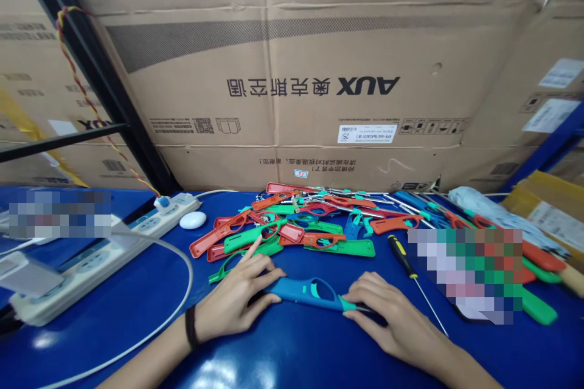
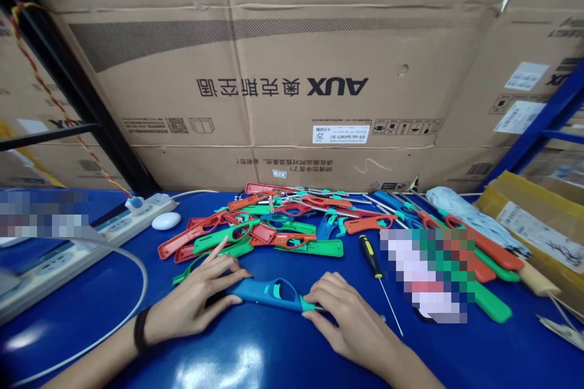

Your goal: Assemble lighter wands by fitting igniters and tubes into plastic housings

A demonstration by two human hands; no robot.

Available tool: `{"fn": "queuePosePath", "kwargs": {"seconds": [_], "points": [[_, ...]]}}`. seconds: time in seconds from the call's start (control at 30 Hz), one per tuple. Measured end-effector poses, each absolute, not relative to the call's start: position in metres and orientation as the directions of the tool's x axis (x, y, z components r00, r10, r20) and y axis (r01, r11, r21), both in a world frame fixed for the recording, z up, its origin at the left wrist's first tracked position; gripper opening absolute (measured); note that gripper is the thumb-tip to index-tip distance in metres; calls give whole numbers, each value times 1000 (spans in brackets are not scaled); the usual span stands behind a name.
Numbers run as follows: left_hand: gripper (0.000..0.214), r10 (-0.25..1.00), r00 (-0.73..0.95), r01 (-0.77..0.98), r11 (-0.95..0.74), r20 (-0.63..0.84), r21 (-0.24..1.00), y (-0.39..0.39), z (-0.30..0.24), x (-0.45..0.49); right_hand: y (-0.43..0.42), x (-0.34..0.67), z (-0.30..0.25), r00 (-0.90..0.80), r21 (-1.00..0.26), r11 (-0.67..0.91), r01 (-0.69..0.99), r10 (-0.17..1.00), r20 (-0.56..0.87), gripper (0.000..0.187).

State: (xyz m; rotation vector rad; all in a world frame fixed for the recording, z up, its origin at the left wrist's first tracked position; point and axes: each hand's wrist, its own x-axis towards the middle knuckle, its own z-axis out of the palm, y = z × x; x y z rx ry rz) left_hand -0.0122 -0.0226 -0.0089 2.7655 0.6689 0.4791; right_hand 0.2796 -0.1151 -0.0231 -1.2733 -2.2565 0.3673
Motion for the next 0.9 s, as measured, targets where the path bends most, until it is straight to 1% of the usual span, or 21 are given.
{"fn": "queuePosePath", "kwargs": {"seconds": [0.17, 0.2, 0.27, 0.3, 0.33, 0.37, 0.43, 0.5, 0.53, 0.57, 0.6, 0.7, 0.77, 0.9], "points": [[37, 480, 840, 416, -869, 253, 269, -19, -12, -17, -114, 277, -20, -378, -464, 447, 765, 895, 238, 9], [40, 484, 836, 423, -869, 260, 257, -17, -12, -20, -114, 277, -18, -364, -454, 426, 782, 905, 223, 9], [54, 511, 811, 455, -857, 285, 242, -12, -10, -28, -111, 281, -14, -311, -428, 377, 821, 925, 217, 15], [59, 537, 790, 482, -842, 296, 243, -10, -9, -32, -108, 286, -11, -265, -413, 340, 845, 937, 230, 19], [59, 568, 767, 511, -822, 300, 250, -9, -8, -37, -105, 293, -9, -200, -394, 289, 872, 947, 251, 23], [53, 597, 746, 538, -802, 296, 259, -8, -7, -41, -100, 303, -7, -120, -377, 224, 899, 952, 282, 26], [31, 634, 724, 572, -772, 274, 275, -8, -5, -45, -89, 327, -6, 34, -318, 83, 945, 937, 348, 31], [16, 641, 725, 577, -765, 253, 284, -10, -6, -44, -78, 352, -9, 164, -236, -91, 968, 937, 309, 34], [13, 638, 728, 574, -767, 249, 287, -11, -6, -42, -74, 362, -11, 261, -193, -213, 958, 925, 276, 37], [10, 636, 730, 570, -768, 250, 291, -12, -7, -39, -71, 369, -13, 326, -140, -299, 944, 911, 252, 41], [9, 634, 730, 566, -770, 254, 294, -13, -7, -36, -69, 374, -16, 349, -90, -338, 937, 906, 240, 45], [7, 626, 734, 555, -776, 263, 299, -14, -9, -31, -66, 374, -21, 318, 6, -326, 945, 925, 206, 50], [10, 620, 739, 549, -781, 262, 298, -13, -11, -31, -64, 368, -23, 301, 20, -309, 951, 937, 179, 49], [12, 624, 726, 550, -779, 290, 301, -10, -15, -35, -55, 363, -25, 322, 9, -326, 945, 936, 144, 42]]}}
